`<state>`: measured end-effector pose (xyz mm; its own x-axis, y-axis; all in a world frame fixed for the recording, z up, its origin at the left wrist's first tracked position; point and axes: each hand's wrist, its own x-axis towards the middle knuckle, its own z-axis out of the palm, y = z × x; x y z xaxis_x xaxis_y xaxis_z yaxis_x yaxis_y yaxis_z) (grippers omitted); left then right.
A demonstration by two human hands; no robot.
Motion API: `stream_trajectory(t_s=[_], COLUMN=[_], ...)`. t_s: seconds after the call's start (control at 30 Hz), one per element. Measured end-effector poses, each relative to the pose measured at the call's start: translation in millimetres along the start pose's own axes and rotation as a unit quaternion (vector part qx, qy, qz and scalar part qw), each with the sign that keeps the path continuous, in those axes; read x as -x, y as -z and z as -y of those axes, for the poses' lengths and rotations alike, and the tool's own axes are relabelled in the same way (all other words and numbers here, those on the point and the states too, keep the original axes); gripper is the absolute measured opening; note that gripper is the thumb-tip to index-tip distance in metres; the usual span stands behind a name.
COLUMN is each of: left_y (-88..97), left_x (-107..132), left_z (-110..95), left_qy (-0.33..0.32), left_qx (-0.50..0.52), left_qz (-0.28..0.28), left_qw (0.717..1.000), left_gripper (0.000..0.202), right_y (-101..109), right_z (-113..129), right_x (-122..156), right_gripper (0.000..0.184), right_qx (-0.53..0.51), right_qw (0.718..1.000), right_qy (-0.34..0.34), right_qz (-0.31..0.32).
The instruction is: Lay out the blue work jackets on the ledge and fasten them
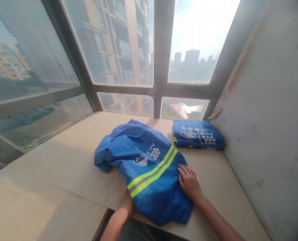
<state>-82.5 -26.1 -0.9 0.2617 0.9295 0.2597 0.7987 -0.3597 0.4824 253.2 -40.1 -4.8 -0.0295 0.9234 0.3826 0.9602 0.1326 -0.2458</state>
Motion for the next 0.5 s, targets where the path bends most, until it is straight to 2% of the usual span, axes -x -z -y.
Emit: stream_trajectory(t_s=[0.07, 0.1, 0.13, 0.17, 0.23, 0.3, 0.37, 0.43, 0.5], left_y=[19.4, 31.1, 44.0, 57.4, 83.2, 102.5, 111.0, 107.4, 92.6], left_x=[4.0, 6.1, 7.9, 8.9, 6.5, -3.8, -22.4, -46.1, -69.2], left_z=[21.8, 33.8, 44.8, 53.3, 59.5, 51.3, 35.2, 17.8, 2.0], left_qy=[-0.064, -0.084, -0.086, -0.073, -0.039, -0.071, -0.143, -0.187, -0.198], left_qx=[0.009, 0.002, -0.019, -0.050, -0.135, -0.198, -0.222, -0.229, -0.229], left_qz=[0.060, 0.078, 0.071, 0.046, -0.053, -0.101, -0.071, -0.025, 0.026], left_qw=[0.996, 0.993, 0.994, 0.995, 0.989, 0.972, 0.962, 0.955, 0.953], left_gripper=[0.026, 0.026, 0.028, 0.031, 0.040, 0.055, 0.068, 0.075, 0.082], right_y=[0.2, 1.0, 1.7, 2.0, 1.4, -1.1, -4.0, -6.4, -8.3], right_z=[5.8, 9.8, 14.3, 19.3, 29.7, 39.8, 48.6, 55.6, 61.1], right_x=[0.8, 0.8, 0.5, -0.2, -2.8, -6.9, -11.8, -16.5, -19.6], right_gripper=[0.040, 0.040, 0.040, 0.041, 0.042, 0.043, 0.044, 0.045, 0.046], right_qx=[0.008, 0.013, 0.017, 0.020, 0.018, 0.008, -0.003, -0.013, -0.022], right_qw=[1.000, 1.000, 1.000, 0.999, 0.999, 0.999, 0.999, 0.998, 0.998], right_qy=[-0.005, -0.010, -0.017, -0.024, -0.034, -0.037, -0.030, -0.017, -0.010], right_qz=[0.007, 0.011, 0.015, 0.019, 0.027, 0.033, 0.041, 0.050, 0.057])
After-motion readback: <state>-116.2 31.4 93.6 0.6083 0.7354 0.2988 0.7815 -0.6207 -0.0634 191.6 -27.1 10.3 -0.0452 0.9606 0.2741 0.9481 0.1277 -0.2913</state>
